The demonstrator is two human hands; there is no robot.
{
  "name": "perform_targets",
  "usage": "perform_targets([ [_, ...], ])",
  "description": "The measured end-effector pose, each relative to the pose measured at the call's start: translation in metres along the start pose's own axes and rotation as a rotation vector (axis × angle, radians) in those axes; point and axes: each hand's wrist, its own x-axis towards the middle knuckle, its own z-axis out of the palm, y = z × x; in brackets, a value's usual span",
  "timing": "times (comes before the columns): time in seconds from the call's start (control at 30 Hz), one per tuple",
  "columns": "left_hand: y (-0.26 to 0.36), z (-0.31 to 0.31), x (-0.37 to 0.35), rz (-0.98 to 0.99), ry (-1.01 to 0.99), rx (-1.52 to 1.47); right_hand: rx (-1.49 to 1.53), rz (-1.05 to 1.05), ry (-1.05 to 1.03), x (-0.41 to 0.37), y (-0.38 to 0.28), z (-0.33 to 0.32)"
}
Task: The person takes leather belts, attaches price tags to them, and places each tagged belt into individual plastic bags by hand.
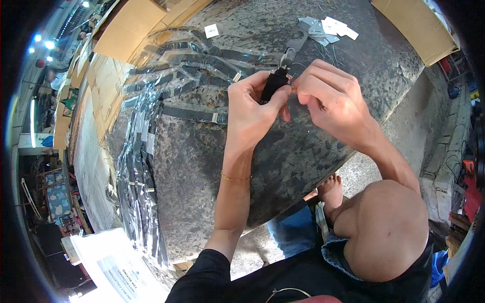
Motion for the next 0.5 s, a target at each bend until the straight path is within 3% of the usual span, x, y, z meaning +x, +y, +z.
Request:
perform_targets([
  [0.2, -0.002, -0.002, 0.0, 0.004, 0.008, 0.04, 0.029, -0.079, 0.02, -0.002, 0.008, 0.0],
  [0.27, -0.002, -0.005, 0.0, -0.008, -0.048, 0.069, 0.085, 0.046, -0.036, -0.002, 0.005, -0.003],
  [0.4, -0.007, -0.006, 0.001, -0.016, -0.049, 0.033, 0.099, 0.004, -0.086, 0.003, 0.007, -0.011],
  [0.5, -0.007, -0.004, 0.002, -0.014, 0.005, -0.023, -0.031, -0.046, 0.072, 0.007, 0.006, -0.016],
])
